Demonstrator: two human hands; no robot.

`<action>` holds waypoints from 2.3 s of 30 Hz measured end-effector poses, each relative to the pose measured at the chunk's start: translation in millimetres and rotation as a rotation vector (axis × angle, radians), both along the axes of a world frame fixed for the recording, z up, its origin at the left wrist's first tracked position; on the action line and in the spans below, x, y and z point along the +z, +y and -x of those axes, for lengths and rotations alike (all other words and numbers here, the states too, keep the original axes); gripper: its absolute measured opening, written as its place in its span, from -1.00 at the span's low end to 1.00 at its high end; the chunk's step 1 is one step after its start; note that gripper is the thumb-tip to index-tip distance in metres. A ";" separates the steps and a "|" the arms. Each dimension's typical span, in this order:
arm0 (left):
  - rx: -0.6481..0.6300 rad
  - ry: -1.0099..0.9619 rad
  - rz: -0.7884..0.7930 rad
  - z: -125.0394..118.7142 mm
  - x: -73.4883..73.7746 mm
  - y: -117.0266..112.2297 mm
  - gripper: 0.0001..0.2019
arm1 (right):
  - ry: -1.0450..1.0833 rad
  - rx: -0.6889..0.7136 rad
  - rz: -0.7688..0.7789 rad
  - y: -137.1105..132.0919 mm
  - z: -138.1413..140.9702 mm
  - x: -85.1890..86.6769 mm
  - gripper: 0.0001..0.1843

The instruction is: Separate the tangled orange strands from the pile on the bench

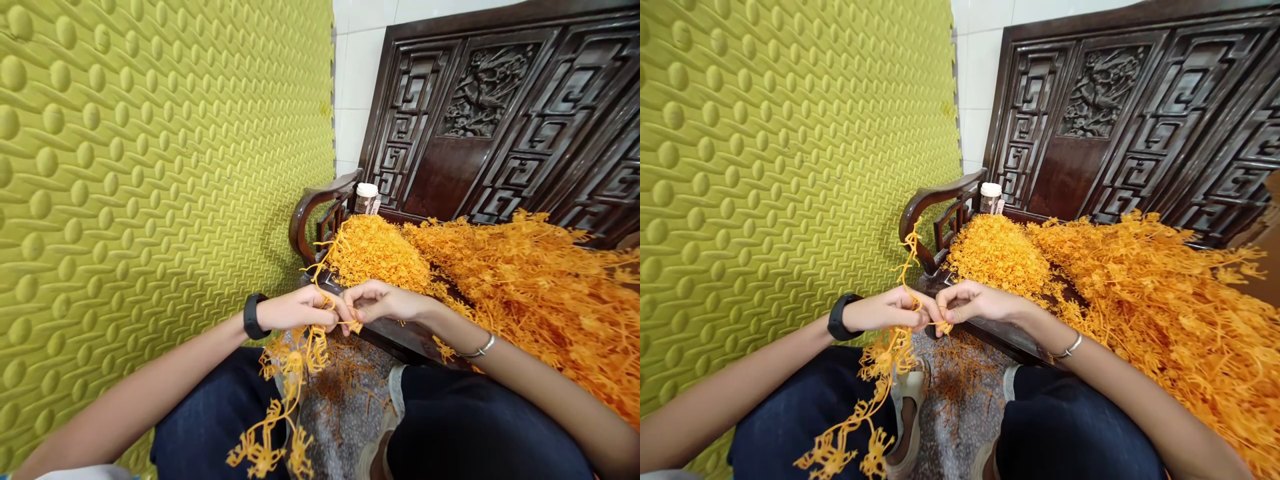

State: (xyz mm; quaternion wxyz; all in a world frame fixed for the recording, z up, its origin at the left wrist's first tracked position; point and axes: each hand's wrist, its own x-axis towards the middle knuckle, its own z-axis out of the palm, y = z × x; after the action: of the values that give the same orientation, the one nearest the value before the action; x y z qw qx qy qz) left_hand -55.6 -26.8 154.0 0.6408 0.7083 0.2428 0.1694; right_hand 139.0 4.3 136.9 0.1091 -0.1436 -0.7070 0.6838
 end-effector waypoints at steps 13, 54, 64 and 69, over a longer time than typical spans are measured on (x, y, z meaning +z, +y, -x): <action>-0.129 0.081 0.032 6.4 -4.8 4.1 -0.73 | -0.049 0.101 0.060 -4.5 6.3 -3.0 -0.69; 0.458 -0.090 -0.016 4.8 -12.4 16.7 -0.82 | -0.108 -0.395 -0.632 -2.1 4.1 13.7 -0.72; 0.129 -0.023 -0.059 4.4 -8.4 10.0 -0.72 | -0.089 -0.161 -0.559 -7.9 6.9 18.9 -0.74; 0.131 -0.034 -0.003 3.0 -6.9 7.0 -0.80 | 0.015 -0.174 -0.501 -3.1 2.7 21.2 -0.72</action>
State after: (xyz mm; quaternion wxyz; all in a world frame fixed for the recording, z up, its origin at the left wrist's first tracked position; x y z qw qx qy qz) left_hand -58.6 -19.7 147.1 0.6315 0.6888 0.2774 0.2233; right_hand 136.4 1.1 158.0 0.2048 -0.1673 -0.8386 0.4764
